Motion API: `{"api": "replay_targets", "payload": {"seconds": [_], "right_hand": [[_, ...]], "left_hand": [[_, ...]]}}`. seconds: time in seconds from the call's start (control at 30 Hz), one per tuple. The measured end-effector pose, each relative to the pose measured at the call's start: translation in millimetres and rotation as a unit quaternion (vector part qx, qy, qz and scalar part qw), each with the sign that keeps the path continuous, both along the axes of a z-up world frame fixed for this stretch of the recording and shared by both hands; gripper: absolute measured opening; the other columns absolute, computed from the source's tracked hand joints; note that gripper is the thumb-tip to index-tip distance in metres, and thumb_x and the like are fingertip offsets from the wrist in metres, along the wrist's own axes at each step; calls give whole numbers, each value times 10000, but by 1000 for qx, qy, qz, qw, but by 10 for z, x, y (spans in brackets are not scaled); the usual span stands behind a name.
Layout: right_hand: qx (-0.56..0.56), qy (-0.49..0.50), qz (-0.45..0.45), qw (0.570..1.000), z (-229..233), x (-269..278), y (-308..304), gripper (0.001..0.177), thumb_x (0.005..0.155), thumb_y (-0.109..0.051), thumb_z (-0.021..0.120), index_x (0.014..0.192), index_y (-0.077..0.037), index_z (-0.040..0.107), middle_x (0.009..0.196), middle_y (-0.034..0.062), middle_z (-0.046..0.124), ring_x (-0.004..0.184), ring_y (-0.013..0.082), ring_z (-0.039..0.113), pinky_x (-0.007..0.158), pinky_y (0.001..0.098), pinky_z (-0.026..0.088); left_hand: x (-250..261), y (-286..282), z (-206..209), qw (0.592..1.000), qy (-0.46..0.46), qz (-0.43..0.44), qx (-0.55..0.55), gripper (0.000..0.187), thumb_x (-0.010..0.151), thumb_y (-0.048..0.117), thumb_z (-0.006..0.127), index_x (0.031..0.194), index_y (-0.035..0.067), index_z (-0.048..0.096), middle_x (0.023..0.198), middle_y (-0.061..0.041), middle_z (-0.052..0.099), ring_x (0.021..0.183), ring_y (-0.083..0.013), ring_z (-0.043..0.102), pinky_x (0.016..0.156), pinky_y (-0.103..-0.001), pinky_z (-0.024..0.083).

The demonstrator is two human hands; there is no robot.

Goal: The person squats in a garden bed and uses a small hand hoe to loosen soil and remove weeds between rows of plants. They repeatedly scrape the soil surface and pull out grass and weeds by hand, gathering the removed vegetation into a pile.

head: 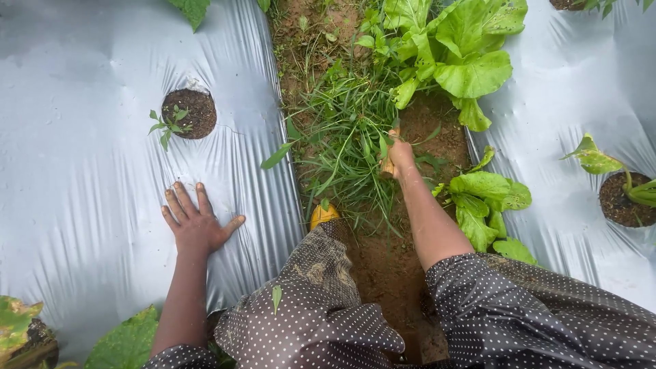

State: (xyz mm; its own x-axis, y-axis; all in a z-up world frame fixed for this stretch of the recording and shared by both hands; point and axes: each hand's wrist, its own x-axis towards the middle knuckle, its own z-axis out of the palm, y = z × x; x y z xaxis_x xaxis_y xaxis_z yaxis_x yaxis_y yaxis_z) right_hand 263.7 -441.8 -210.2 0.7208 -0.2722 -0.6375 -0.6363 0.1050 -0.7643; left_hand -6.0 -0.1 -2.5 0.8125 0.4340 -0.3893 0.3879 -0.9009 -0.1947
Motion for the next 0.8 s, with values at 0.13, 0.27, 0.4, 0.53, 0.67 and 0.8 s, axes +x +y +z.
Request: {"api": "replay_targets", "payload": {"seconds": [0.13,0.27,0.4,0.53,0.67,0.8], "right_hand": [[-16,21,21,999,307,-414,-199,470,1008,-396,674,1119,58,628,956,195,648,786,296,685,658,474,641],[35,-15,-35,999,-36,-11,-174,553,974,-422,714,1116,106,627,947,252,651,797,355,705,622,515,627],[29,-52,13,998,101,182,-50,598,978,-482,693,1040,113,684,842,276,693,734,394,734,607,583,620],[-432,-159,479,748,396,-286,-165,515,1033,-139,508,1440,173,460,1104,389,680,1044,534,657,970,575,499],[-384,-168,430,799,-29,-75,-303,458,1025,-272,535,1242,120,631,1010,361,693,1028,529,654,958,570,503],[-12,-69,47,996,361,309,100,561,1008,-443,631,1029,116,667,901,284,686,857,408,715,728,529,631]], "left_hand": [[-19,-3,3,1000,5,1,4,1338,718,1032,350,1653,142,-5,1685,-256,-111,1533,-468,-155,1190,-639,-145],[18,-15,30,1000,14,-2,4,1329,731,1029,339,1652,135,-5,1683,-260,-112,1531,-470,-161,1188,-640,-145],[19,-37,60,1000,22,4,-3,1329,730,1025,350,1651,140,-15,1682,-257,-125,1530,-466,-172,1186,-641,-148],[24,-20,36,1000,26,6,-4,1324,737,1028,335,1652,139,-22,1681,-256,-125,1528,-462,-184,1181,-641,-163],[22,-20,39,1000,22,-2,6,1319,739,1019,337,1650,135,-21,1680,-258,-134,1527,-470,-181,1186,-641,-145],[20,-24,21,1000,21,1,7,1328,731,1027,338,1651,139,-25,1680,-256,-135,1527,-468,-175,1183,-643,-154]]}}
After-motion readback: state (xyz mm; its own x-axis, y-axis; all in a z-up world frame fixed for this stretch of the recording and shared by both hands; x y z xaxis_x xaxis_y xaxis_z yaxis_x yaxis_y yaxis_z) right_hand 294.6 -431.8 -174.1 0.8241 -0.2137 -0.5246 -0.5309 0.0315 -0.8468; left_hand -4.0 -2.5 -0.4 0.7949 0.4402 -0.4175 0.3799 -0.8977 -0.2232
